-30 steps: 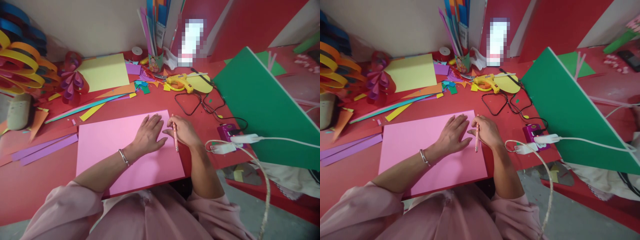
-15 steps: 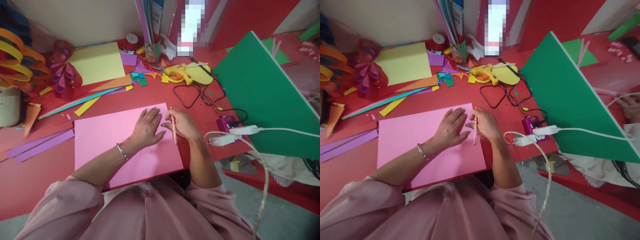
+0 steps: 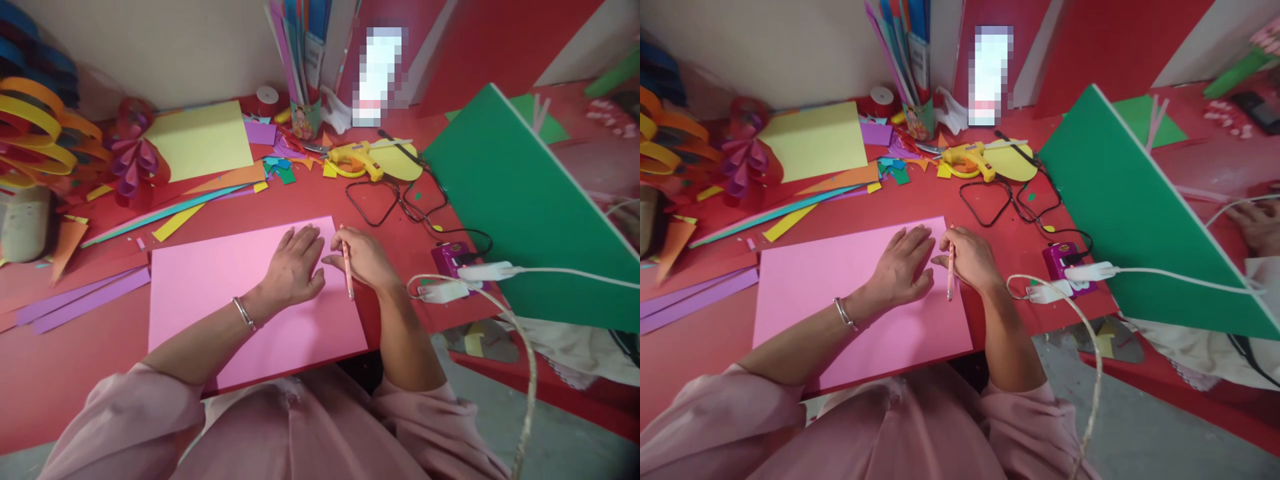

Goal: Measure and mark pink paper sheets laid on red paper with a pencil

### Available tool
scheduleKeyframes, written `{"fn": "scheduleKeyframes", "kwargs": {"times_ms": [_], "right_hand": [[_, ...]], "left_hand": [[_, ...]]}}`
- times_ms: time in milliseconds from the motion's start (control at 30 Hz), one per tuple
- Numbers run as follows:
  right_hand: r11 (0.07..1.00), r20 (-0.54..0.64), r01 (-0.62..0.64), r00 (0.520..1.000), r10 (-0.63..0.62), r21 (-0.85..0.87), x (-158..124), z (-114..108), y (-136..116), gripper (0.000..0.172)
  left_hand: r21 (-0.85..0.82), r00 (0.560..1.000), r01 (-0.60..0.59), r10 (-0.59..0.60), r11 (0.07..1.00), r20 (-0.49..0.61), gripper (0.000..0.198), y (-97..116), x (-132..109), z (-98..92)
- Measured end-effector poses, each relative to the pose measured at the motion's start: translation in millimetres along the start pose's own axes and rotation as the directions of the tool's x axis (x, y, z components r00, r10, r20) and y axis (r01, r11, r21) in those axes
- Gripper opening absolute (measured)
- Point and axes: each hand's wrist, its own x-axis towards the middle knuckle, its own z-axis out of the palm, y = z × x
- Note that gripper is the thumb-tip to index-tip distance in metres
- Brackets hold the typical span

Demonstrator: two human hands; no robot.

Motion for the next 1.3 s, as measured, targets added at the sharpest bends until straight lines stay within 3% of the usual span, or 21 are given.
{"fn": "scheduleKeyframes", "kwargs": {"times_ms": [833, 1300], "right_hand": [[1.0, 0.009, 0.013, 1.0, -0.012, -0.005, 0.7, -0.7, 0.0, 0.022], [1.0, 0.007, 0.008, 1.0, -0.008, -0.006, 0.8, -0.2, 1.0, 0.022]], "left_hand": [[0.0, 1.0, -0.002, 0.002, 1.0, 0.003, 0.058, -0.7, -0.6, 1.7], [0.014, 0.998, 0.026, -0.027, 1.0, 0.063, 0.061, 0.8, -1.2, 1.2]]}}
